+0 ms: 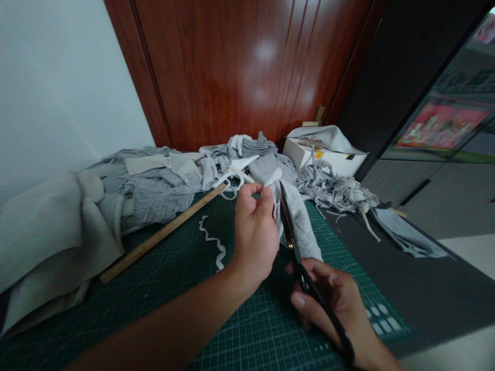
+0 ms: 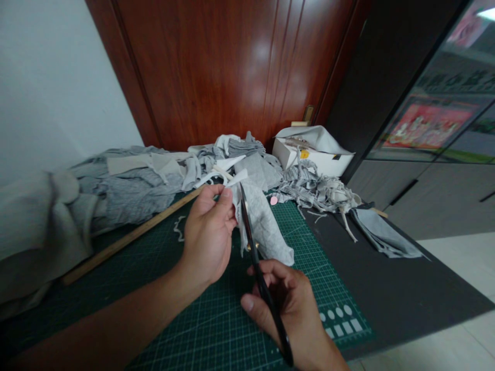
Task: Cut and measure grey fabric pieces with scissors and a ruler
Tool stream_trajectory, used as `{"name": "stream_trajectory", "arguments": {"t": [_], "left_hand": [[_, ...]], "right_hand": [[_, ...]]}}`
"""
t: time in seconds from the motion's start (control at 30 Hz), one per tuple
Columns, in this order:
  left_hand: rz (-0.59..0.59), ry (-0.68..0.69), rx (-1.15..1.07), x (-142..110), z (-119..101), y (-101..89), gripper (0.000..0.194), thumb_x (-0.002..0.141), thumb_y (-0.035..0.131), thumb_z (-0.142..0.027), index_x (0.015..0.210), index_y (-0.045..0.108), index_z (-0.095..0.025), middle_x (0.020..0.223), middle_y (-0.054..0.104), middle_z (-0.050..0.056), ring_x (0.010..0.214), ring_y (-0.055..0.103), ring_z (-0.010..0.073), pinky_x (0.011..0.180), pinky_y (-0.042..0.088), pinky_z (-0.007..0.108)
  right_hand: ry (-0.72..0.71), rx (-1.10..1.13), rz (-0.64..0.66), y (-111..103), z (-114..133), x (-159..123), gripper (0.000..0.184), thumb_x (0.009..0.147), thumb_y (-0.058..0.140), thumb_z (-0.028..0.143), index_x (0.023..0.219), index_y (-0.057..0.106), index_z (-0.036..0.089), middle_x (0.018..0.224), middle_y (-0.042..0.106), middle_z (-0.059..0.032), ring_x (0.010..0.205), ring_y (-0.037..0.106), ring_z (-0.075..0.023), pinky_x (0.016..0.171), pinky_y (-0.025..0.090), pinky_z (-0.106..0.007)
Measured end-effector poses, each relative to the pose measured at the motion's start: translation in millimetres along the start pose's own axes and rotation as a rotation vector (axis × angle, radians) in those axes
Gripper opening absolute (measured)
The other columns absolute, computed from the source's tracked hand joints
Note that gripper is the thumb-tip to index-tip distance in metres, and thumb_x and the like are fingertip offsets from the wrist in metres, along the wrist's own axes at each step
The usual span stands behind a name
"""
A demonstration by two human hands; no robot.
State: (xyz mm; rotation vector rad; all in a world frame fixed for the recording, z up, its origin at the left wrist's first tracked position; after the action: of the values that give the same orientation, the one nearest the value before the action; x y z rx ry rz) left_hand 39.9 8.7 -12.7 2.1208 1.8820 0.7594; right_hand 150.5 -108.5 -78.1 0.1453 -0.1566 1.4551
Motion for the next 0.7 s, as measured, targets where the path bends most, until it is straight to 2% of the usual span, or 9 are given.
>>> {"name": "stream_trajectory", "arguments": {"t": [0.3, 0.57, 0.7], "left_hand": [[-0.015, 0.011, 0.048, 0.4, 0.7, -1.4, 0.025, 0.094, 0.073, -0.044, 0.095, 0.059, -0.023, 0.075, 0.055, -0.002, 0.068, 0.048, 0.0145, 0.063, 0.041, 0.026], [0.001, 0.033, 0.054, 0.7, 1.8, -1.7, 0.025, 0.094, 0.071, -0.045, 0.096, 0.059, -0.023, 0.079, 0.056, -0.001, 0.069, 0.048, 0.0145, 0.063, 0.04, 0.026], [0.01, 0.032, 0.046, 0.1, 3.2, -0.8, 0.026, 0.094, 0.071, -0.046, 0.097, 0.059, -0.023, 0.078, 0.056, -0.001, 0.07, 0.049, 0.0149, 0.063, 0.041, 0.026]], "right_hand": [[0.019, 0.032, 0.0, 1.0, -3.0, 0.8, 0.04, 0.069, 0.099, 0.034, 0.097, 0.075, 0.018, 0.06, 0.056, 0.0054, 0.046, 0.048, -0.0095, 0.044, 0.038, -0.02], [0.127, 0.02, -0.033, 3.6, -12.2, -4.4, 0.052, 0.07, 0.095, 0.053, 0.102, 0.074, 0.018, 0.064, 0.057, 0.0044, 0.047, 0.047, -0.0091, 0.046, 0.04, -0.022], [0.124, 0.009, 0.003, 1.5, -15.2, -2.8, 0.051, 0.073, 0.095, 0.05, 0.105, 0.073, 0.017, 0.066, 0.057, 0.0045, 0.047, 0.049, -0.0087, 0.046, 0.042, -0.021]]}}
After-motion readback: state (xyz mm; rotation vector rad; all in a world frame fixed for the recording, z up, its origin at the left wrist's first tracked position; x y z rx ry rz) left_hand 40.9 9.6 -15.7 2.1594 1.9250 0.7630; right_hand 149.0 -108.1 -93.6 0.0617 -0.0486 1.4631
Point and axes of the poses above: each hand's wrist, its own x-axis towards the middle knuckle, its own y-axis out of the palm, z = x × y, the point moved 7 cm from there along x, towards the middle knuckle
